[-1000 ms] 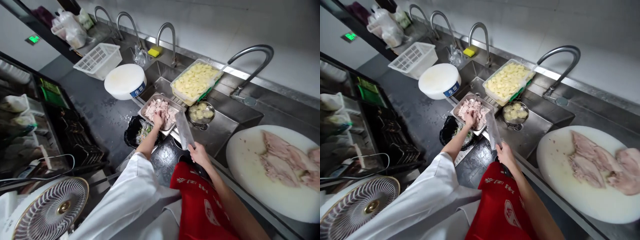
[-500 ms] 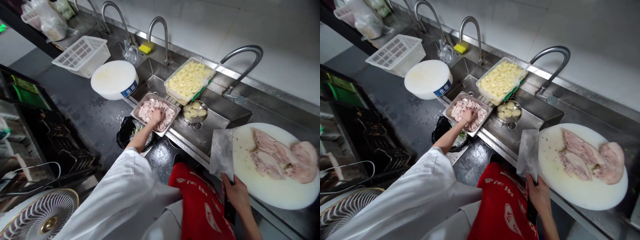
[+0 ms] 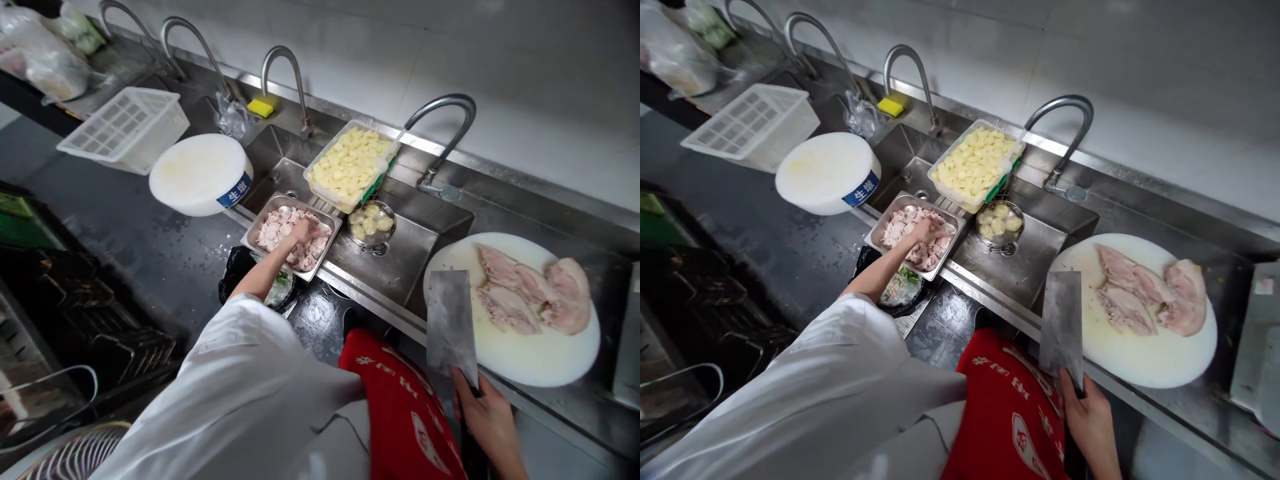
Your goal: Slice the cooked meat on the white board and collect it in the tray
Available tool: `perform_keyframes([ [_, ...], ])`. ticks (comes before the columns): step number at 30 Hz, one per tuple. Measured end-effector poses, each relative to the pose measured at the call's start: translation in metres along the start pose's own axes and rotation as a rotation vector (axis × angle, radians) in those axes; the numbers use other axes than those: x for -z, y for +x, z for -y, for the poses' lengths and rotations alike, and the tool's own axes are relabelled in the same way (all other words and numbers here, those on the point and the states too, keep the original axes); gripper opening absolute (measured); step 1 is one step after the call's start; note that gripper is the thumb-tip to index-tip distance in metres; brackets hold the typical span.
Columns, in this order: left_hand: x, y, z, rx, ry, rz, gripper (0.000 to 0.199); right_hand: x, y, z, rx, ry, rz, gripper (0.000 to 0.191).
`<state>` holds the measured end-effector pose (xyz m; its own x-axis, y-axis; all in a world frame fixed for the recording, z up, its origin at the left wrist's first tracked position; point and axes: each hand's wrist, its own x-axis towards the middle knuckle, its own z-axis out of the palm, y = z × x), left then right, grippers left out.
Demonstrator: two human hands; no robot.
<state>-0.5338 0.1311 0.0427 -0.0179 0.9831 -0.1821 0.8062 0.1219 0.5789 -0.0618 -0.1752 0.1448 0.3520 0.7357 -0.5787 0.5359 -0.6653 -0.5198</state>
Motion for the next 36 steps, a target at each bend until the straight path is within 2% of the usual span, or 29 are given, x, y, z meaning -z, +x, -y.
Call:
perform_keyframes([
  [1,0.003,0.0,-0.003,-0.037,0.005,0.032,0.035,0.003,-0.005,-0.005,0.004,0.014,-0.022,0.048],
  [3,0.0,-0.001,-0.016,-0.142,-0.001,-0.098,0.035,0.011,-0.018,-0.014,0.008,0.056,-0.072,0.049],
  [4,-0.008,-0.002,-0.028,-0.212,-0.026,-0.157,0.033,0.015,-0.024,-0.019,0.001,0.08,-0.102,0.049],
  [6,-0.036,-0.007,-0.062,-0.32,-0.108,-0.227,0.03,0.026,-0.033,-0.031,-0.039,0.128,-0.183,0.05],
  [7,-0.054,-0.012,-0.085,-0.377,-0.153,-0.209,0.028,0.032,-0.037,-0.036,-0.065,0.149,-0.235,0.049],
  [9,-0.099,-0.029,-0.138,-0.487,-0.232,-0.087,0.024,0.043,-0.045,-0.046,-0.121,0.19,-0.337,0.047],
  [13,-0.203,-0.066,-0.252,-0.623,-0.314,0.23,0.02,0.057,-0.059,-0.061,-0.245,0.276,-0.441,0.044],
  [14,-0.229,-0.074,-0.276,-0.64,-0.313,0.266,0.016,0.058,-0.062,-0.064,-0.262,0.292,-0.452,0.043],
  [16,-0.273,-0.09,-0.317,-0.662,-0.303,0.238,0.012,0.058,-0.069,-0.072,-0.276,0.315,-0.479,0.044],
  [18,-0.306,-0.107,-0.344,-0.641,-0.295,0.196,0.026,0.057,-0.075,-0.083,-0.279,0.344,-0.503,0.044],
  [20,-0.326,-0.123,-0.359,-0.599,-0.291,0.144,0.04,0.055,-0.079,-0.095,-0.292,0.378,-0.516,0.046],
  [22,-0.338,-0.135,-0.365,-0.592,-0.294,0.111,0.043,0.056,-0.079,-0.11,-0.301,0.414,-0.517,0.046],
  [26,-0.349,-0.146,-0.368,-0.721,-0.32,0.149,0.035,0.071,-0.064,-0.143,-0.307,0.469,-0.471,0.045],
  [29,-0.358,-0.15,-0.376,-0.69,-0.302,0.102,0.039,0.091,-0.042,-0.168,-0.3,0.497,-0.4,0.044],
  [31,-0.362,-0.155,-0.381,-0.657,-0.274,0.069,0.04,0.106,-0.024,-0.186,-0.272,0.52,-0.316,0.043],
  [33,-0.362,-0.162,-0.381,-0.678,-0.245,0.089,0.033,0.12,-0.005,-0.209,-0.236,0.579,-0.19,0.043],
  [36,-0.349,-0.162,-0.371,-0.722,-0.198,0.149,0.027,0.132,0.025,-0.246,-0.184,0.671,0.012,0.045],
])
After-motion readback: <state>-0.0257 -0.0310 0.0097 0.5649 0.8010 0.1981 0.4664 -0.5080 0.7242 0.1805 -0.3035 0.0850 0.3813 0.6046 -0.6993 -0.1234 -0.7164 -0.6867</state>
